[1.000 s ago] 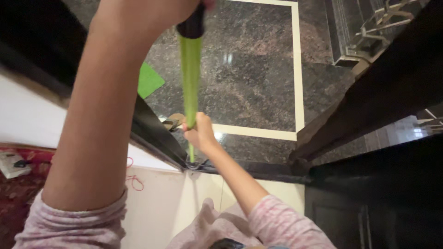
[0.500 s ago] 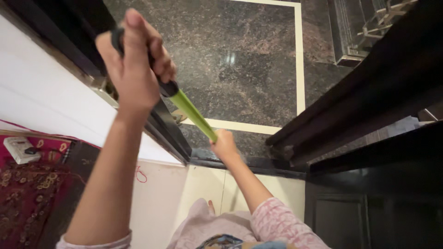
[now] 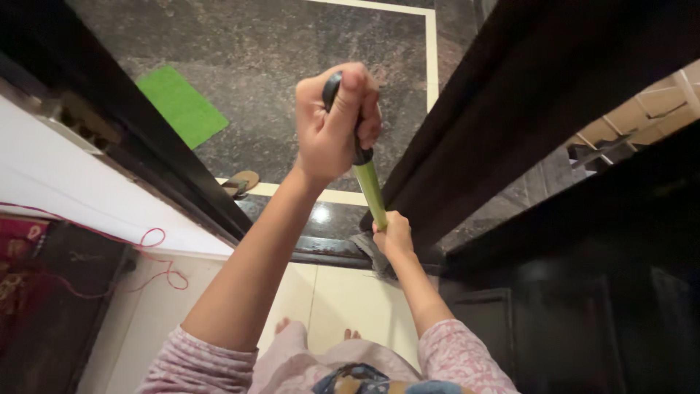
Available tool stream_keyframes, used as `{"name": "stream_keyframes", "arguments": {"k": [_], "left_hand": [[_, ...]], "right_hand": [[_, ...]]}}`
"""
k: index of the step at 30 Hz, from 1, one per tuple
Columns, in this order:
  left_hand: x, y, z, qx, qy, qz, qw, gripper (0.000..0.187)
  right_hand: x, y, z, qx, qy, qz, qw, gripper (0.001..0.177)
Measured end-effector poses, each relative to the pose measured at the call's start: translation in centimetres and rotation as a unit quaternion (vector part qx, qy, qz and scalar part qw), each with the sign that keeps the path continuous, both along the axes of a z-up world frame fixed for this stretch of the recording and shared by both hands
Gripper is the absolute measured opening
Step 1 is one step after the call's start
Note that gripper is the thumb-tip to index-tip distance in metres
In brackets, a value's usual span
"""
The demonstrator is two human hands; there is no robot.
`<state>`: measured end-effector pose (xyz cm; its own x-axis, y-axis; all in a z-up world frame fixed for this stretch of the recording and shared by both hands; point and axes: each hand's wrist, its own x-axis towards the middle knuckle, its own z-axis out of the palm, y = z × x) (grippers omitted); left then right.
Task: The person mops the dark granite floor of a hallway and entryway using a green-handled mop, moving across the floor and then through a doorway into a bedroom to continue mopping a small area of light-colored tile.
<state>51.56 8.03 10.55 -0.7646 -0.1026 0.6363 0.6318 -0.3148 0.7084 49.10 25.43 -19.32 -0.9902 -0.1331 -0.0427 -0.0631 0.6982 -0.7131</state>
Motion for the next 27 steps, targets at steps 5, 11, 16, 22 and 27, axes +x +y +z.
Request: {"name": "stream_keyframes", "arguments": {"k": [5, 11, 16, 22, 27], "left_hand": [[1.1, 2.7, -1.5, -0.005, 0.037, -0.035, 0.999, 0.054], [3.6, 1.9, -2.2, 0.002, -0.033, -0.058, 0.998, 0.051], [7.0, -1.5, -0.6, -0.048, -0.038, -0.077, 0.995, 0.050], [11.0, -9.4, 2.4, -0.084, -0.029, -0.043, 0.995, 0.050], [14.5, -14.9, 3.7, -0.110, -0.052, 0.015, 0.992, 0.052]], "right_hand": [[1.2, 3.7, -0.2, -0.014, 0.006, -0.022, 1.000, 0.013], [2.1, 3.7, -2.2, 0.003, 0.016, -0.036, 0.999, 0.013], [5.2, -0.8, -3.7, -0.039, 0.056, -0.031, 0.997, 0.007], [8.3, -11.4, -2.5, -0.074, 0.059, 0.019, 0.995, 0.007], [11.0, -18.9, -1.6, -0.065, 0.083, 0.023, 0.994, 0.005]]}}
